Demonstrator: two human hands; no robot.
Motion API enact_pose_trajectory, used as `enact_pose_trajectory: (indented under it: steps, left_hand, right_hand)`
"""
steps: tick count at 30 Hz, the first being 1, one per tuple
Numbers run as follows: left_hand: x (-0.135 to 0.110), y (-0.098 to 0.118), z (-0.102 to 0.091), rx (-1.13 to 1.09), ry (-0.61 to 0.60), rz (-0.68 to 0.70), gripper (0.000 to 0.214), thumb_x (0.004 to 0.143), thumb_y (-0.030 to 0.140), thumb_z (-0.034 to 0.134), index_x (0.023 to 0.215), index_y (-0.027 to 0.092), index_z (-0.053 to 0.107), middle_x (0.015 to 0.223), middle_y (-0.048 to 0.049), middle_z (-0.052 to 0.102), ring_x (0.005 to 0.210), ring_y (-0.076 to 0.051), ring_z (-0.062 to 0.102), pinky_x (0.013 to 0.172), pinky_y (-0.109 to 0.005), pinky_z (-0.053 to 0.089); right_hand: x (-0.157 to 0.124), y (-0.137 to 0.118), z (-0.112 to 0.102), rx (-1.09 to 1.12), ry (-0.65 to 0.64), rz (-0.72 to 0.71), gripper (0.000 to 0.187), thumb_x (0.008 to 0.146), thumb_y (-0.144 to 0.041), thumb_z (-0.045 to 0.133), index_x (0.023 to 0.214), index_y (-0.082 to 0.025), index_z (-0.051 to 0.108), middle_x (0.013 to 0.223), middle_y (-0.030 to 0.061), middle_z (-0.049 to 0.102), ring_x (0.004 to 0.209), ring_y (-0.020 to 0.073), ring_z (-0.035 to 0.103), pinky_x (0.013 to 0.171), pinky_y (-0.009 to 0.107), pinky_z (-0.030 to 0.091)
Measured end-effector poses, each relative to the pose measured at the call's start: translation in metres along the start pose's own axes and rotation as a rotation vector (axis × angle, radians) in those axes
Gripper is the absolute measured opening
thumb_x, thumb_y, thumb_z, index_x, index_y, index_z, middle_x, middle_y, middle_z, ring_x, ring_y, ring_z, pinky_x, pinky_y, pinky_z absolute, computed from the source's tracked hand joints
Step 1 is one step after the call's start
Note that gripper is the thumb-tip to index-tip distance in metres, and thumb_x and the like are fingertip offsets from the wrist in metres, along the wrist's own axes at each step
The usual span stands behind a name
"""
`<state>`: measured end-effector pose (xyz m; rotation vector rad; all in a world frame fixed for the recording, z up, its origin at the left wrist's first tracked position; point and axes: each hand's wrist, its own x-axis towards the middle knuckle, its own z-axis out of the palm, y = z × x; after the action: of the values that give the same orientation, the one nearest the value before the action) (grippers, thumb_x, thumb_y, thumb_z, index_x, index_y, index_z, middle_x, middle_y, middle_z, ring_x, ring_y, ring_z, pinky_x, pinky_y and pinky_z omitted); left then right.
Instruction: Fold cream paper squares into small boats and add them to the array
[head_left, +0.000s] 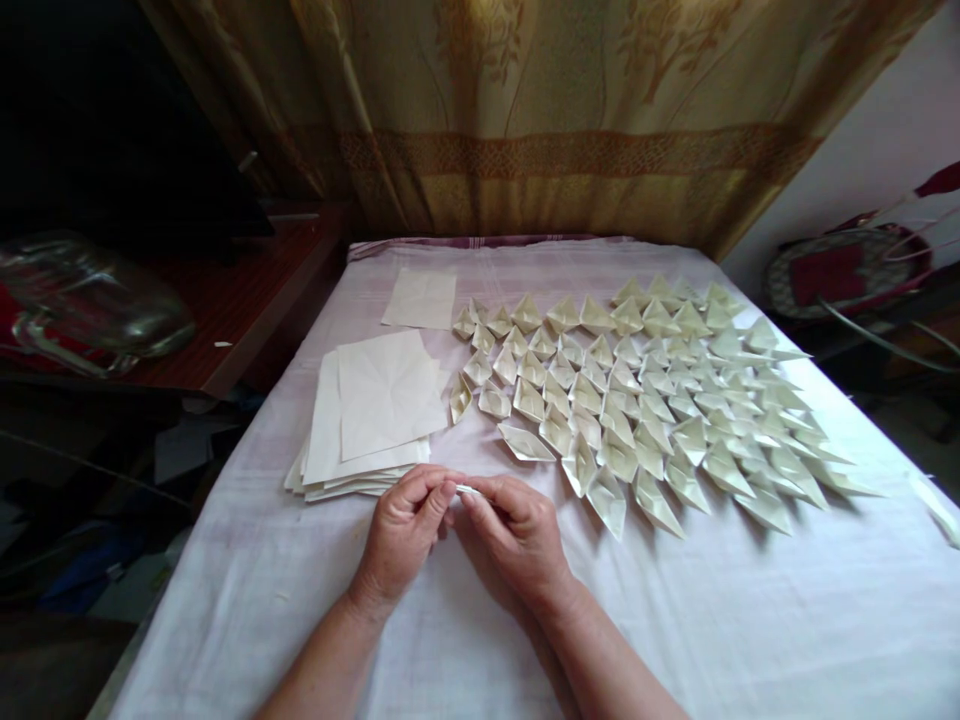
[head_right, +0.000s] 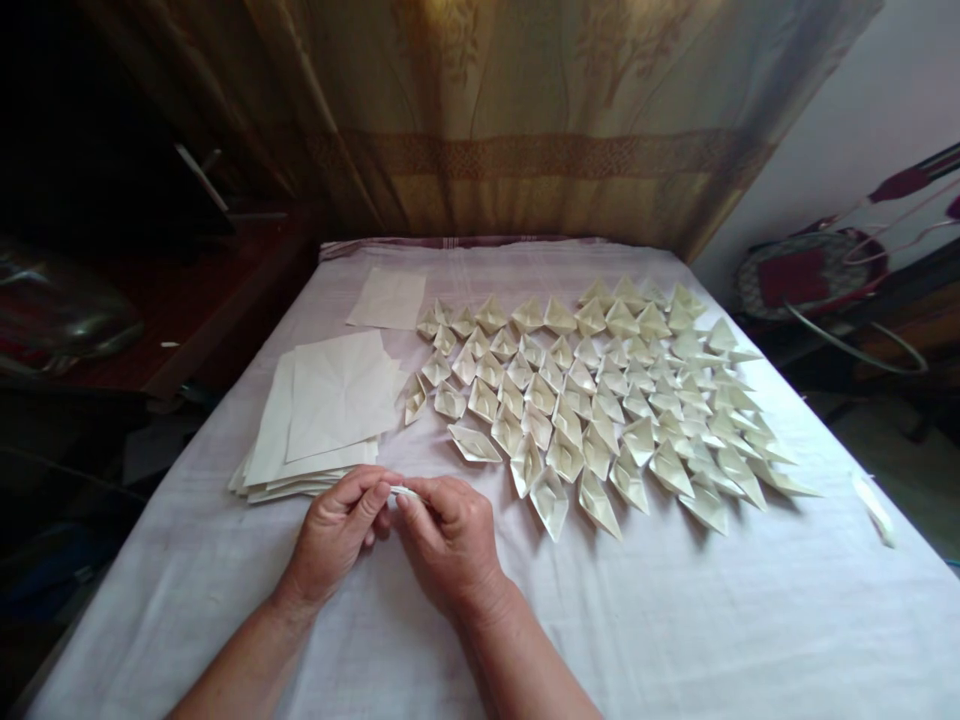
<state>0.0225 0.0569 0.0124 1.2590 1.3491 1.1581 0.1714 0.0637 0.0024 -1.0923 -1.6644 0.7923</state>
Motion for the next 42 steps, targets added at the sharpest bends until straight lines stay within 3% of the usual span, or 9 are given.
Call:
enact_pose_trajectory:
  steps: [5, 12, 23, 32, 37, 42]
  left_hand:
    - [-0.0014, -0.0003, -0.0012, -0.020, -0.002, -0.031, 0.039, 0.084, 0.057, 0.063, 0.080, 0.019, 0.073, 0.057, 0.0022, 0.054, 0.042, -0.007, 0.045, 0.035, -0.016, 0.033]
    - [-0.0022, 0.0020, -0.0036, -0.169, -0.001, -0.233, 0.050, 0.071, 0.064, 0.072, 0.085, 0.017, 0.065, 0.052, 0.0059, 0.054, 0.038, -0.006, 0.042, 0.035, -0.015, 0.031]
    - [-0.0016, 0.0022, -0.0026, -0.170, -0.016, -0.189, 0.043, 0.075, 0.060, 0.070, 0.084, 0.019, 0.061, 0.053, 0.0072, 0.054, 0.038, -0.005, 0.041, 0.035, -0.015, 0.032]
    - [-0.0034, 0.0003, -0.0048, -0.170, -0.046, -0.075, 0.034, 0.083, 0.052, 0.066, 0.078, 0.019, 0.059, 0.057, 0.0072, 0.052, 0.038, -0.004, 0.039, 0.037, -0.014, 0.032]
    - [-0.0039, -0.0007, -0.0013, -0.127, -0.044, -0.099, 0.038, 0.082, 0.056, 0.065, 0.086, 0.019, 0.059, 0.053, 0.0070, 0.054, 0.039, -0.006, 0.044, 0.037, -0.015, 0.034]
    - [-0.0027, -0.0007, -0.0006, -0.114, -0.030, -0.128, 0.043, 0.079, 0.060, 0.068, 0.080, 0.018, 0.059, 0.050, 0.0072, 0.052, 0.038, -0.005, 0.042, 0.036, -0.014, 0.033]
  right_hand:
    - [0.0002, 0.0017, -0.0011, -0.052, -0.001, -0.057, 0.019, 0.094, -0.029, 0.060, 0.089, -0.022, 0.077, 0.068, 0.0024, 0.073, 0.059, 0.0135, 0.065, 0.058, 0.024, 0.048]
    - [0.0014, 0.0017, -0.0048, -0.069, 0.022, -0.095, 0.025, 0.097, -0.032, 0.056, 0.088, -0.021, 0.076, 0.063, 0.0014, 0.068, 0.056, 0.0123, 0.060, 0.056, 0.023, 0.045]
    - [0.0010, 0.0000, -0.0048, -0.057, 0.012, -0.089, 0.020, 0.094, -0.027, 0.059, 0.085, -0.021, 0.076, 0.064, 0.0009, 0.067, 0.057, 0.0125, 0.060, 0.056, 0.023, 0.045]
    - [0.0013, -0.0045, -0.0040, -0.067, 0.076, -0.073, 0.014, 0.091, -0.027, 0.060, 0.091, -0.021, 0.073, 0.083, 0.0056, 0.066, 0.078, 0.0170, 0.063, 0.071, 0.029, 0.051]
    - [0.0017, -0.0030, -0.0043, -0.028, 0.068, -0.080, 0.017, 0.092, -0.024, 0.059, 0.081, -0.021, 0.071, 0.072, 0.0025, 0.064, 0.070, 0.0149, 0.060, 0.065, 0.027, 0.049]
    - [0.0019, -0.0013, -0.0039, -0.018, 0.072, -0.076, 0.017, 0.092, -0.026, 0.061, 0.079, -0.021, 0.072, 0.072, 0.0028, 0.065, 0.068, 0.0145, 0.060, 0.064, 0.026, 0.048]
